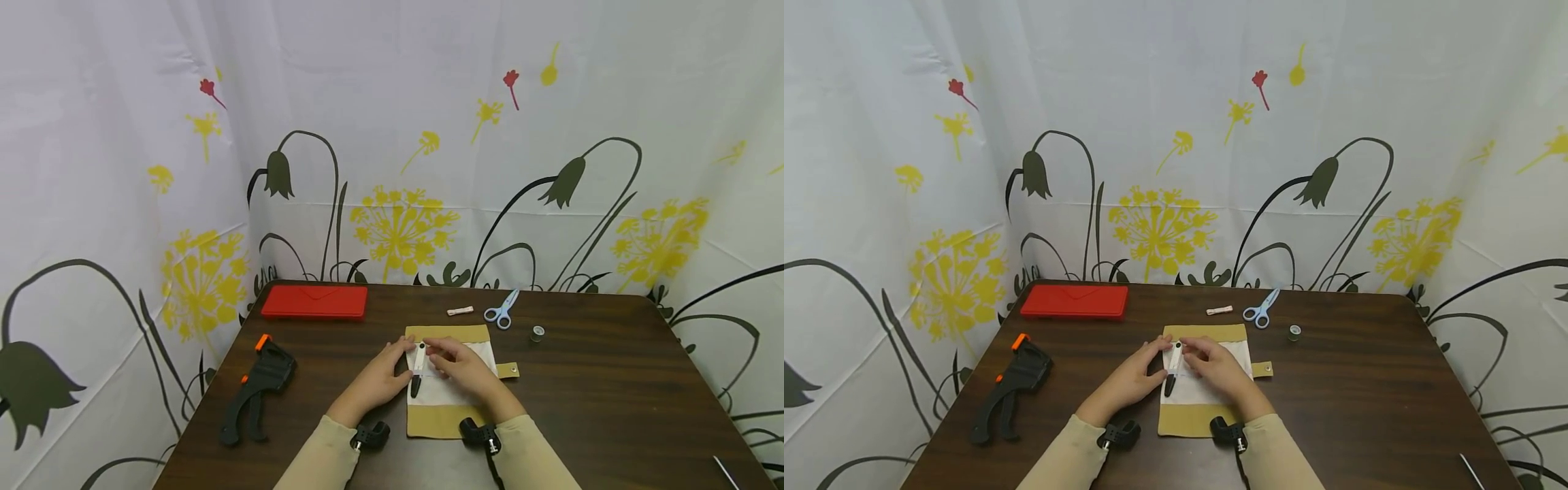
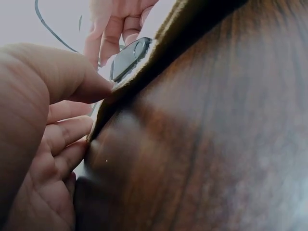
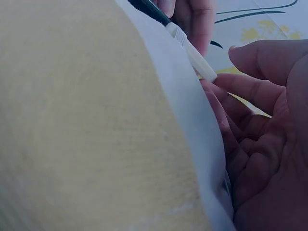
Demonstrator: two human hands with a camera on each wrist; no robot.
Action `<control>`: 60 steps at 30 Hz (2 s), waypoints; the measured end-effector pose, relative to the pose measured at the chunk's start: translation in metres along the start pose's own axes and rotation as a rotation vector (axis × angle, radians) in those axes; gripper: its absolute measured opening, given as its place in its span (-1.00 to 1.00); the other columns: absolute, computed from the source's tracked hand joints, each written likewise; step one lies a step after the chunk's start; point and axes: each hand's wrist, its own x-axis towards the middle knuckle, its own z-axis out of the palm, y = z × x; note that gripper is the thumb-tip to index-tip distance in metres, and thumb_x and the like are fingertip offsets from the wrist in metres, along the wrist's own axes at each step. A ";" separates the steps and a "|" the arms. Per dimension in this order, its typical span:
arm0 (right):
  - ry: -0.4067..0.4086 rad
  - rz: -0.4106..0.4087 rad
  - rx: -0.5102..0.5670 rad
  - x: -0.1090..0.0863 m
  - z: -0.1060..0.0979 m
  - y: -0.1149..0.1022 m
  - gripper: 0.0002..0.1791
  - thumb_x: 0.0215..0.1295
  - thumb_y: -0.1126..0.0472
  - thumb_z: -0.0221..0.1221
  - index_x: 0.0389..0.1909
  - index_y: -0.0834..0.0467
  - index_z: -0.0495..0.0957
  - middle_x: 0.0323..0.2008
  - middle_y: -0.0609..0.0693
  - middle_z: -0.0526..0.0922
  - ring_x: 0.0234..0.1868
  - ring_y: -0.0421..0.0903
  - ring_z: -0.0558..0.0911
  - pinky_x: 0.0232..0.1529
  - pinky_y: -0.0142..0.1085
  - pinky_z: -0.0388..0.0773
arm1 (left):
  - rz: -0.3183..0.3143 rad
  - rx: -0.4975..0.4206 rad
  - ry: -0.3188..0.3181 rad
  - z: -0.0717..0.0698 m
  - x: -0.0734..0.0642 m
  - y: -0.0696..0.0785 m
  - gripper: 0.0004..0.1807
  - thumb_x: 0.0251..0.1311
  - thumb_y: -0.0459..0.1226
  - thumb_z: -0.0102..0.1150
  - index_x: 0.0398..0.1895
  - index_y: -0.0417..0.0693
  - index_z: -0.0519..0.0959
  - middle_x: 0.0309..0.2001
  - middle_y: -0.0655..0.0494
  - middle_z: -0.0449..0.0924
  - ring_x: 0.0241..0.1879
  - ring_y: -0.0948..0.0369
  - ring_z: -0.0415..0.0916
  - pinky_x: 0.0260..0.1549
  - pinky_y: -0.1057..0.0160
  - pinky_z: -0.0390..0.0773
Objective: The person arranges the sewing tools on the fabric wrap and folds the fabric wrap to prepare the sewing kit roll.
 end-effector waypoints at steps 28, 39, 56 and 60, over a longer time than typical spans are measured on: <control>-0.054 0.011 -0.096 -0.005 -0.004 -0.008 -0.66 0.65 0.02 0.20 0.32 -0.10 0.71 0.03 -0.05 0.62 -0.15 -0.07 0.59 -0.18 -0.33 0.60 | -0.024 -0.005 -0.008 -0.001 -0.002 0.003 -0.36 0.52 -0.20 0.23 0.60 -0.17 0.40 0.78 -0.01 0.04 0.76 -0.12 0.02 0.66 -0.30 0.15; -0.042 0.000 -0.067 -0.005 -0.008 -0.005 -0.66 0.67 0.05 0.18 0.32 -0.07 0.70 0.07 -0.01 0.69 -0.16 -0.08 0.63 -0.18 -0.30 0.62 | 0.007 0.002 0.000 0.000 0.000 0.002 -0.38 0.52 -0.24 0.22 0.58 -0.22 0.42 0.75 -0.07 0.15 0.75 -0.18 0.03 0.68 -0.29 0.09; 0.347 -0.120 0.333 -0.022 -0.056 0.001 -0.63 0.65 0.17 0.22 0.19 0.40 0.60 -0.08 0.27 0.70 -0.26 -0.06 0.66 -0.29 -0.30 0.68 | 0.002 0.013 -0.012 0.000 -0.002 0.004 -0.38 0.47 -0.28 0.24 0.56 -0.23 0.45 0.74 -0.10 0.17 0.73 -0.24 0.07 0.64 -0.34 0.14; 0.492 -0.172 0.349 -0.033 -0.079 0.005 -0.66 0.63 0.22 0.22 0.14 0.45 0.58 -0.19 0.20 0.71 -0.33 -0.08 0.65 -0.32 -0.34 0.64 | -0.008 0.015 -0.012 0.001 -0.003 0.003 -0.39 0.49 -0.27 0.23 0.56 -0.19 0.46 0.74 -0.07 0.17 0.73 -0.21 0.07 0.66 -0.30 0.14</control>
